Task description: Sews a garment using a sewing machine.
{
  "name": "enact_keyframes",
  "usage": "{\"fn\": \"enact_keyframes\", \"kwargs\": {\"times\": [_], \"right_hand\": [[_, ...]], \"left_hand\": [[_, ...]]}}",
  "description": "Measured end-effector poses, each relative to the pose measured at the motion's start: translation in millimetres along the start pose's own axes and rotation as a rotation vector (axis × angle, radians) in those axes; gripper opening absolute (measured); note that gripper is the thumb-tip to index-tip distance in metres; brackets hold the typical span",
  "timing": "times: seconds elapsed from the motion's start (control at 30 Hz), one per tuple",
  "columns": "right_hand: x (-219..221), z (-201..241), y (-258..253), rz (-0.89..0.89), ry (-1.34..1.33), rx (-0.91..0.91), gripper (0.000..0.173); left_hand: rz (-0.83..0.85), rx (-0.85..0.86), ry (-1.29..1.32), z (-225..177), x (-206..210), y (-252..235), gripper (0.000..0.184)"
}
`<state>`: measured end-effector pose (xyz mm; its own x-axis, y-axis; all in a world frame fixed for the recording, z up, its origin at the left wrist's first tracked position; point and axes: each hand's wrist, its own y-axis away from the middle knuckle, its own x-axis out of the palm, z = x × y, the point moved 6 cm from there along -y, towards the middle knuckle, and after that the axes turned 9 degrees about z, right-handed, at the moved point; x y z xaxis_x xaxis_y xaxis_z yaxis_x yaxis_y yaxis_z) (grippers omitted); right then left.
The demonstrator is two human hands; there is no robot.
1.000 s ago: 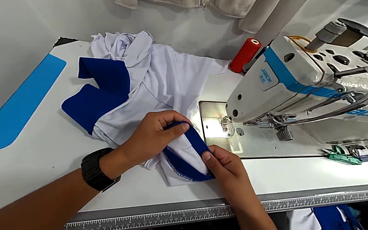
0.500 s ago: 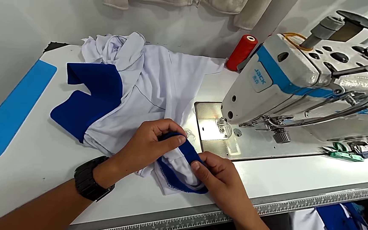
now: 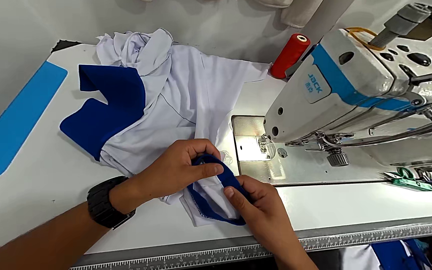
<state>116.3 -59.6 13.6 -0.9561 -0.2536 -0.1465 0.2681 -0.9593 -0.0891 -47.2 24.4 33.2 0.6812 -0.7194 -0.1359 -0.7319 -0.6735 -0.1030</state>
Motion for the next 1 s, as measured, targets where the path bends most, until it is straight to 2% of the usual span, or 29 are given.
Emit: {"fn": "enact_keyframes", "kwargs": {"times": [0.13,0.67,0.9,1.0], "right_hand": [[-1.5,-1.1,0.6,-0.012,-0.043,0.019,0.020],[-2.0,-1.3,0.4,-0.040,-0.056,0.037,0.020],[-2.6,-0.6,1.7,-0.047,-0.034,0.021,0.019],[-2.8,2.5,0.7,-0.060,-0.004,-0.009,0.016]], "left_hand": [[-0.029,-0.030,-0.042,-1.9,0.1,0.7,0.004],[-0.069,-0.062,0.071,1.6,3.7,1.3,0.005],[-0.066,-0.064,0.055,1.3,6.3,1.9,0.005],[-0.073,-0.019,-0.039,-1.3,7.6,3.1,0.007]]}}
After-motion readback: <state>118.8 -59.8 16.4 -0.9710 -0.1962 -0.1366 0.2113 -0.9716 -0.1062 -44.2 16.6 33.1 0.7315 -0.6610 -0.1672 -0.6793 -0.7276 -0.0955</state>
